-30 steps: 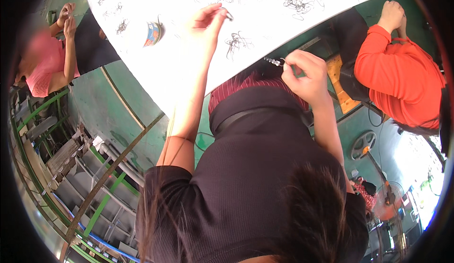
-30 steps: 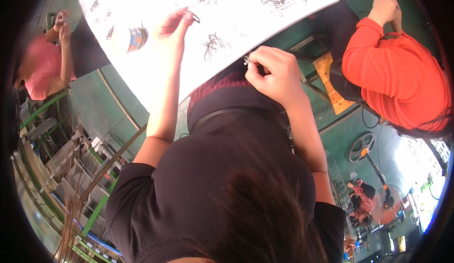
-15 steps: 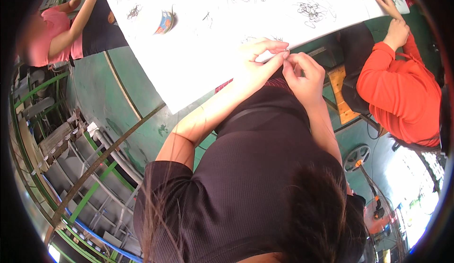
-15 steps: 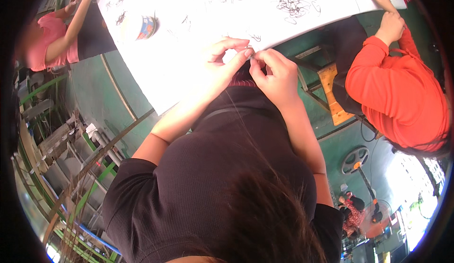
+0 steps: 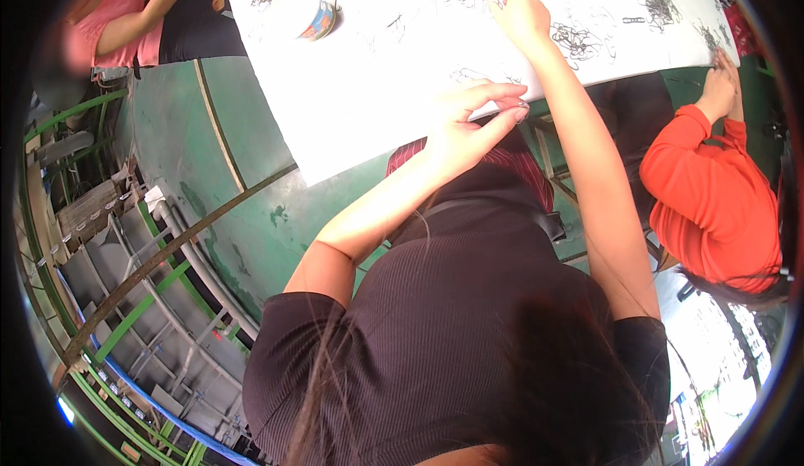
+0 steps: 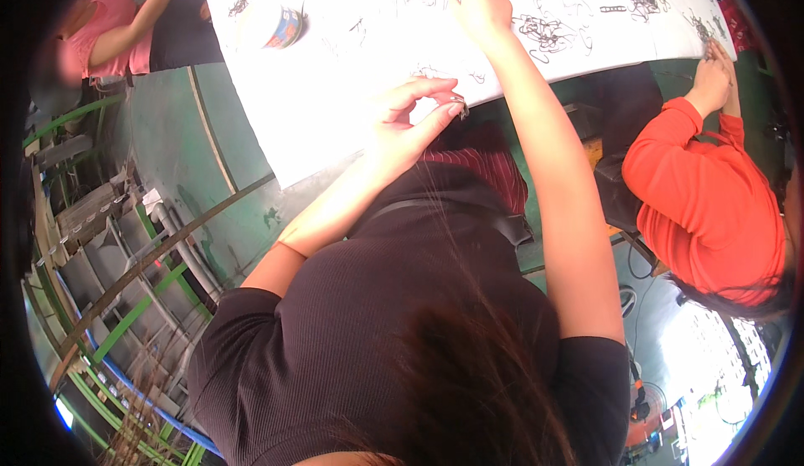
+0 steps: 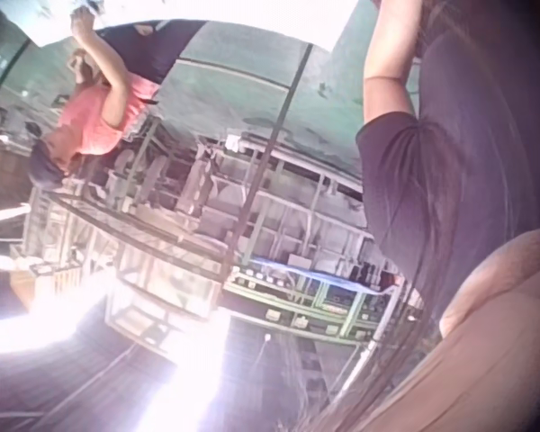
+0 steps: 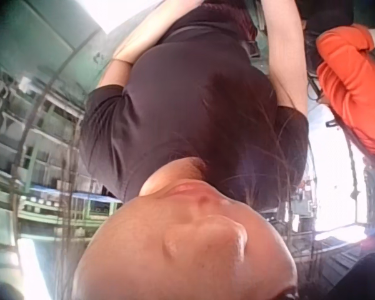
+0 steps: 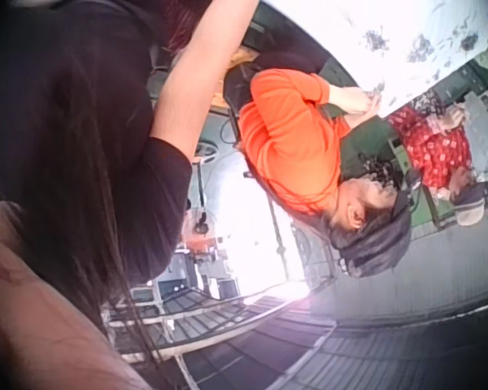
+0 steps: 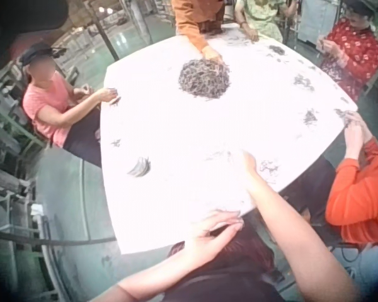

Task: The person sits at a table and repeatedly picks up small metal wire pieces and fasteners, then twists or connects them by hand. They place the assembled units onto the table surface. Other people at the table perform similar assembly tasks.

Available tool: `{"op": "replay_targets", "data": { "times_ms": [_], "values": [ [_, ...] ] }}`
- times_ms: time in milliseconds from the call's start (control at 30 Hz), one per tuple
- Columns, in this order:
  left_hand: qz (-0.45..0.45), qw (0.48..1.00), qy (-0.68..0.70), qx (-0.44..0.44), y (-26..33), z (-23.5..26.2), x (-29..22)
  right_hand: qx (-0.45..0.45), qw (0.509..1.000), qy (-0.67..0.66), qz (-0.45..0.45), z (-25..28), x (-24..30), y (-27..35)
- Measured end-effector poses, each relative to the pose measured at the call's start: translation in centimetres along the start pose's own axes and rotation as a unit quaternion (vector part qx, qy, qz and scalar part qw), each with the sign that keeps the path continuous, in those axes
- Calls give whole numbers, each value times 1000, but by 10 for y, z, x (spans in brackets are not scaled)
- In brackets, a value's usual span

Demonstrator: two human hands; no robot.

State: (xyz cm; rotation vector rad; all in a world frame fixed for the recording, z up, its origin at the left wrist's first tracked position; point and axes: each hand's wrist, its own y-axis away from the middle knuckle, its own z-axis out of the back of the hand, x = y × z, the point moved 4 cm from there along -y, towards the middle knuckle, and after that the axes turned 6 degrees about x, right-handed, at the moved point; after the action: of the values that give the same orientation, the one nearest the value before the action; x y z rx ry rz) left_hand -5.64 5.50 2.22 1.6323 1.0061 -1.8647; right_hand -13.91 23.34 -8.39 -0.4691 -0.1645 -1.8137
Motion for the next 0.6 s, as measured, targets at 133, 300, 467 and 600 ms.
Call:
{"op": "replay_targets", "data": {
  "times_ms": [133, 300, 467, 600],
  "values": [
    [4, 1000, -12, -4, 1, 4, 4, 51, 996, -56, -56, 2, 2, -13],
    [18, 999, 35, -25, -1, 3, 11, 15, 902, -403, -155, 12, -30, 13],
    [21, 999, 37, -20, -9, 4, 12, 113, 666, -708, -209, 46, -9, 66],
    [58, 998, 33, -9, -14, 3, 12, 136, 571, -793, -164, 78, 21, 113]
  ]
}}
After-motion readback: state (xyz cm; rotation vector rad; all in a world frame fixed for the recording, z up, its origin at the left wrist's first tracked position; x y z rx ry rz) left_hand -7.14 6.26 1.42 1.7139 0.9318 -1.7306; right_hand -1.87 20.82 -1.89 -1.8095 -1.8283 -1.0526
